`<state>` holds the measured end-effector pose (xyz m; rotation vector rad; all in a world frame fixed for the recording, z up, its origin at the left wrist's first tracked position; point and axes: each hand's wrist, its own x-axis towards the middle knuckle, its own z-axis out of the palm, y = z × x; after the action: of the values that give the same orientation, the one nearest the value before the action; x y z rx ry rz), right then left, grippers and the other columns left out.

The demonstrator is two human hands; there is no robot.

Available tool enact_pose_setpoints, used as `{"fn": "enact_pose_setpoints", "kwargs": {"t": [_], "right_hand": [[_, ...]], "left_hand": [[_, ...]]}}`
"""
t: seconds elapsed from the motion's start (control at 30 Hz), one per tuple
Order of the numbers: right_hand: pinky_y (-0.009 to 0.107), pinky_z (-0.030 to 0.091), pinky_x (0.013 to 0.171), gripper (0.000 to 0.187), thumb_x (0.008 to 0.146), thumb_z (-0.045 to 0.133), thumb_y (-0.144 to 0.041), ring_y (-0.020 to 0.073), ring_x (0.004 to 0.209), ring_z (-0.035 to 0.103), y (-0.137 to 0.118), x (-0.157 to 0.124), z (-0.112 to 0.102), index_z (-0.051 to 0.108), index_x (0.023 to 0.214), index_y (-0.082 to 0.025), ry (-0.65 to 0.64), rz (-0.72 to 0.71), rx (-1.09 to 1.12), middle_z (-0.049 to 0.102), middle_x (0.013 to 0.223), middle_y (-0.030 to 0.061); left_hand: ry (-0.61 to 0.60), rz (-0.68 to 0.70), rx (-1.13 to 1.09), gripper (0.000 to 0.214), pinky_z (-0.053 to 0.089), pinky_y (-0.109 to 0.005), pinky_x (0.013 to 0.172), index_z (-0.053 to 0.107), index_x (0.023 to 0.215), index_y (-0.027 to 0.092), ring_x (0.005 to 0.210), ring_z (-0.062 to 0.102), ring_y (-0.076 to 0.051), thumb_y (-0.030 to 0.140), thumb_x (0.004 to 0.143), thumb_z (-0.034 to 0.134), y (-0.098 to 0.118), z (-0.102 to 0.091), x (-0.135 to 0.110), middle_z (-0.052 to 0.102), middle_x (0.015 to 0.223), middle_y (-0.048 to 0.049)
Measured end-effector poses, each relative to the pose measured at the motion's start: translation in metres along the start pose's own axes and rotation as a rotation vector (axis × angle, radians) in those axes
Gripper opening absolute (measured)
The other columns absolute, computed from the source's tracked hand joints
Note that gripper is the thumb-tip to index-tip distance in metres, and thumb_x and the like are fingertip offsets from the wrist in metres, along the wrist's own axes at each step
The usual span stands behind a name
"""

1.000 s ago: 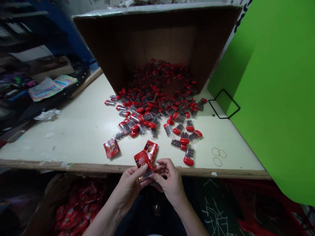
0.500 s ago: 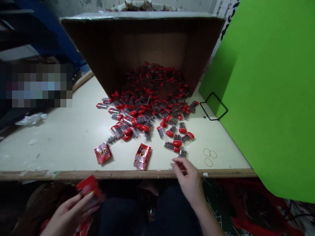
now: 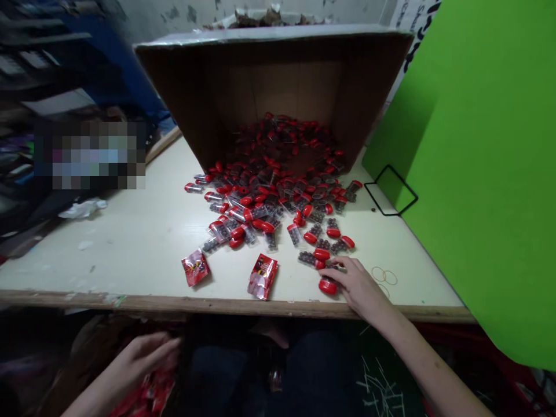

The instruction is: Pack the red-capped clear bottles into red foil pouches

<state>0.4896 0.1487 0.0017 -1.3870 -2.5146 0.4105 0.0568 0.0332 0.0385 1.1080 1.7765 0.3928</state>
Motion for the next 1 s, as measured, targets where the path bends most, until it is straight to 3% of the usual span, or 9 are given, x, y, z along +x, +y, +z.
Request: {"fn": "enact_pose_setpoints", "kwargs": {"t": [0.03, 0.07, 0.13, 0.2, 0.27, 0.4, 0.67, 0.83, 1.0], "right_hand": [[0.048, 0.043, 0.090, 0.044, 0.079, 0.046, -0.006, 0.0280, 0.109, 0.048, -0.003, 0.000, 0.001, 0.062, 0.113, -0.030, 0.013, 0.004, 0.010, 0.048, 0.120, 0.0091], [0.048, 0.043, 0.090, 0.041, 0.080, 0.047, -0.008, 0.0282, 0.109, 0.048, -0.006, 0.000, 0.002, 0.062, 0.112, -0.029, 0.026, 0.010, 0.028, 0.048, 0.119, 0.0091], [0.047, 0.042, 0.091, 0.038, 0.082, 0.046, -0.011, 0.0275, 0.109, 0.048, -0.016, -0.002, 0.003, 0.061, 0.113, -0.028, 0.059, 0.033, 0.094, 0.049, 0.117, 0.0088], [0.044, 0.042, 0.092, 0.038, 0.085, 0.044, -0.011, 0.0257, 0.109, 0.048, -0.030, -0.005, 0.005, 0.058, 0.115, -0.027, 0.099, 0.073, 0.186, 0.050, 0.115, 0.0082], [0.042, 0.043, 0.091, 0.037, 0.087, 0.042, -0.013, 0.0240, 0.108, 0.049, -0.045, -0.006, 0.007, 0.056, 0.118, -0.028, 0.135, 0.122, 0.277, 0.050, 0.113, 0.0075], [0.038, 0.043, 0.091, 0.031, 0.089, 0.046, -0.018, 0.0227, 0.106, 0.051, -0.074, -0.001, 0.014, 0.057, 0.115, -0.029, 0.181, 0.187, 0.420, 0.053, 0.111, 0.0057], [0.029, 0.046, 0.075, 0.018, 0.087, 0.054, -0.029, 0.0192, 0.084, 0.058, -0.119, 0.032, 0.031, 0.061, 0.101, -0.021, 0.324, 0.324, 0.666, 0.062, 0.091, 0.0038], [0.026, 0.044, 0.064, 0.014, 0.086, 0.053, -0.029, 0.0188, 0.073, 0.058, -0.136, 0.047, 0.040, 0.061, 0.087, -0.018, 0.220, 0.364, 0.636, 0.064, 0.080, 0.0036], [0.024, 0.040, 0.056, 0.011, 0.083, 0.054, -0.027, 0.0180, 0.067, 0.056, -0.135, 0.055, 0.040, 0.060, 0.080, -0.018, 0.107, 0.358, 0.524, 0.063, 0.073, 0.0021]], "left_hand": [[-0.061, 0.092, -0.040, 0.040, 0.040, -0.027, 0.056, 0.057, 0.052, 0.020, 0.055, 0.054, -0.018, 0.055, 0.071, 0.054, 0.018, 0.010, 0.011, 0.058, 0.052, -0.0010], [-0.033, 0.176, -0.068, 0.040, 0.040, -0.026, 0.058, 0.057, 0.055, 0.019, 0.056, 0.053, -0.017, 0.053, 0.075, 0.052, 0.037, 0.021, 0.022, 0.058, 0.054, -0.0007], [0.128, 0.281, -0.072, 0.037, 0.036, -0.024, 0.055, 0.056, 0.059, 0.019, 0.056, 0.051, -0.015, 0.053, 0.074, 0.055, 0.071, 0.045, 0.049, 0.057, 0.055, 0.0000], [0.259, 0.290, 0.006, 0.035, 0.033, -0.025, 0.052, 0.057, 0.064, 0.018, 0.056, 0.052, -0.016, 0.053, 0.067, 0.062, 0.095, 0.069, 0.074, 0.058, 0.056, -0.0004], [0.302, 0.280, 0.049, 0.032, 0.032, -0.025, 0.051, 0.057, 0.063, 0.019, 0.056, 0.053, -0.016, 0.050, 0.063, 0.066, 0.107, 0.087, 0.093, 0.059, 0.057, -0.0007], [0.270, 0.279, 0.037, 0.023, 0.032, -0.024, 0.051, 0.056, 0.058, 0.019, 0.054, 0.054, -0.015, 0.038, 0.064, 0.067, 0.106, 0.098, 0.103, 0.061, 0.055, -0.0010], [0.196, 0.322, 0.001, 0.024, 0.035, -0.026, 0.050, 0.066, 0.062, 0.017, 0.053, 0.056, -0.017, 0.035, 0.075, 0.057, 0.099, 0.095, 0.075, 0.066, 0.055, -0.0035], [0.232, 0.383, -0.004, 0.019, 0.040, -0.029, 0.062, 0.072, 0.076, 0.017, 0.066, 0.062, -0.020, 0.026, 0.076, 0.055, 0.099, 0.102, 0.068, 0.072, 0.074, -0.0078], [0.304, 0.394, -0.049, 0.023, 0.042, -0.030, 0.070, 0.072, 0.089, 0.016, 0.076, 0.063, -0.021, 0.024, 0.078, 0.053, 0.093, 0.094, 0.067, 0.072, 0.085, -0.0094]]}}
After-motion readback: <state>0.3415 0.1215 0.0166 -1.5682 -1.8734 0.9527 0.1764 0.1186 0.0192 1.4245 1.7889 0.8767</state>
